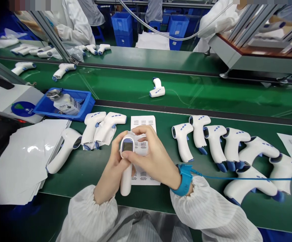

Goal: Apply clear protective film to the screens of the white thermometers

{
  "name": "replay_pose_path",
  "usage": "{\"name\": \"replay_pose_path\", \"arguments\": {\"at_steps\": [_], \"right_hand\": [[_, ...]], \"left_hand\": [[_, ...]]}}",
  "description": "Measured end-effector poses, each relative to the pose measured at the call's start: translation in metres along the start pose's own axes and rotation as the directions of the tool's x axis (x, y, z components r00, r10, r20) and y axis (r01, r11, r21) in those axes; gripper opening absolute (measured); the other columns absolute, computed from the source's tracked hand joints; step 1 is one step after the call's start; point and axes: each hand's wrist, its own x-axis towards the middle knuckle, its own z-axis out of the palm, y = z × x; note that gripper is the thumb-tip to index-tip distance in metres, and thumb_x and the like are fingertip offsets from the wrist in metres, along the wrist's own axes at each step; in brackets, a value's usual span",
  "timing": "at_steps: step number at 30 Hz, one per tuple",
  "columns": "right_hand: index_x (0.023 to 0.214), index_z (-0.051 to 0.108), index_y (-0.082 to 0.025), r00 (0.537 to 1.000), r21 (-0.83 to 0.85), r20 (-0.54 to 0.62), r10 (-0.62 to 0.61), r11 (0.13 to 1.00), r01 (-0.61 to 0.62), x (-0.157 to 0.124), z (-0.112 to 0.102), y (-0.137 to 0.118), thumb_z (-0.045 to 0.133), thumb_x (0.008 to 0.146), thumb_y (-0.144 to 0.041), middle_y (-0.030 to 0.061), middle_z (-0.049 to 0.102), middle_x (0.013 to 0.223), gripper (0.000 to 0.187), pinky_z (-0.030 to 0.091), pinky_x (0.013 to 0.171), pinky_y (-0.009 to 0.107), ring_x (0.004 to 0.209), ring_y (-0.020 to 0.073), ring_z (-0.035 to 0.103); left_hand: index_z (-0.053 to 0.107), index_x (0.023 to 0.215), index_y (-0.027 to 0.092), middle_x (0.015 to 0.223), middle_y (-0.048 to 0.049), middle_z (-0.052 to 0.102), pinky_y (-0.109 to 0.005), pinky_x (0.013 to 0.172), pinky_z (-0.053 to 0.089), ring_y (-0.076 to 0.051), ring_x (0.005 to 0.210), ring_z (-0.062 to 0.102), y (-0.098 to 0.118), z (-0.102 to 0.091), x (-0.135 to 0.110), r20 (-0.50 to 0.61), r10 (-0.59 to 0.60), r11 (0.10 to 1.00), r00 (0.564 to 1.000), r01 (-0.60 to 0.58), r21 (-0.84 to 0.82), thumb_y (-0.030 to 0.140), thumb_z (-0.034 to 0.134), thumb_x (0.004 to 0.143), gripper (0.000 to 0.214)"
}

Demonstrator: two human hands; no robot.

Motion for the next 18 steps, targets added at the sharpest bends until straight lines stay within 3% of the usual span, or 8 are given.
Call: {"name": "replay_pose_path", "arguments": {"at_steps": [3,6,8,10,12,14,15,18], "right_hand": [[0.098,0.060,-0.024,0.989,-0.110,-0.003,-0.145,0.983,0.144,0.004,0.004,0.005,0.067,0.084,-0.021,0.0041,0.063,0.103,0.016,0.049,0.088,0.037,0.100,0.0203,0.060],[0.086,0.062,-0.023,0.978,-0.117,-0.062,-0.200,0.974,0.192,0.009,0.004,0.008,0.059,0.091,-0.021,0.0032,0.066,0.091,0.006,0.050,0.082,0.036,0.091,0.0191,0.062],[0.088,0.061,-0.023,0.985,-0.057,-0.120,-0.123,0.992,0.117,0.007,0.005,0.009,0.057,0.092,-0.025,0.0035,0.065,0.093,0.006,0.051,0.080,0.034,0.090,0.0186,0.062],[0.096,0.058,-0.023,0.995,0.056,-0.092,0.046,0.998,-0.041,0.001,0.009,0.008,0.055,0.093,-0.032,0.0041,0.063,0.098,0.010,0.053,0.079,0.033,0.093,0.0181,0.062],[0.110,0.053,-0.023,0.972,0.116,0.116,0.203,0.969,-0.217,-0.007,0.012,0.008,0.060,0.089,-0.036,0.0045,0.063,0.103,0.025,0.054,0.075,0.032,0.092,0.0180,0.063],[0.119,0.048,-0.023,0.903,0.067,0.335,0.267,0.950,-0.306,-0.008,0.011,0.012,0.063,0.086,-0.035,0.0055,0.064,0.107,0.038,0.055,0.074,0.032,0.091,0.0190,0.064],[0.121,0.047,-0.022,0.885,0.016,0.373,0.279,0.952,-0.306,-0.002,0.006,0.017,0.061,0.086,-0.034,0.0064,0.064,0.108,0.040,0.055,0.073,0.033,0.091,0.0198,0.064],[0.120,0.048,-0.017,0.945,-0.301,0.153,0.290,0.924,-0.235,0.044,-0.025,0.043,0.051,0.089,-0.034,0.0101,0.065,0.105,0.035,0.052,0.068,0.034,0.085,0.0235,0.065]], "left_hand": [[0.031,0.141,0.037,0.109,-0.0052,0.059,-0.026,0.045,0.054,-0.007,0.049,0.053,0.002,0.004,-0.004,0.084,-0.012,1.000,0.996,0.013,-0.001,0.013,0.058,0.082,0.069],[0.032,0.141,0.036,0.097,-0.0027,0.061,-0.025,0.041,0.052,-0.007,0.045,0.050,-0.001,0.008,-0.006,0.053,-0.031,1.000,0.998,0.031,0.004,0.007,0.056,0.080,0.071],[0.032,0.141,0.035,0.094,-0.0025,0.062,-0.025,0.043,0.053,-0.009,0.048,0.053,-0.003,0.009,-0.004,0.007,-0.031,0.999,0.999,0.031,-0.022,0.007,0.055,0.081,0.071],[0.029,0.143,0.037,0.111,-0.0054,0.062,-0.027,0.056,0.059,-0.013,0.066,0.065,-0.003,0.009,0.001,-0.096,0.009,0.995,0.995,-0.018,-0.100,0.011,0.055,0.084,0.069],[0.024,0.146,0.041,0.139,-0.0063,0.050,-0.031,0.074,0.060,-0.020,0.100,0.067,-0.003,0.009,0.008,-0.192,0.045,0.977,0.980,-0.083,-0.196,0.018,0.052,0.089,0.067],[0.015,0.149,0.045,0.152,-0.0039,0.037,-0.035,0.087,0.057,-0.024,0.125,0.054,-0.002,0.009,0.013,-0.175,0.031,0.967,0.984,-0.073,-0.243,0.027,0.048,0.094,0.066],[0.009,0.150,0.046,0.155,-0.0034,0.034,-0.037,0.091,0.055,-0.025,0.131,0.049,-0.003,0.008,0.015,-0.131,0.008,0.971,0.991,-0.039,-0.237,0.031,0.047,0.096,0.068],[0.007,0.151,0.044,0.154,-0.0055,0.036,-0.044,0.100,0.048,-0.027,0.138,0.040,-0.008,0.007,0.015,-0.016,-0.048,0.993,0.999,0.046,-0.111,0.041,0.050,0.094,0.071]]}}
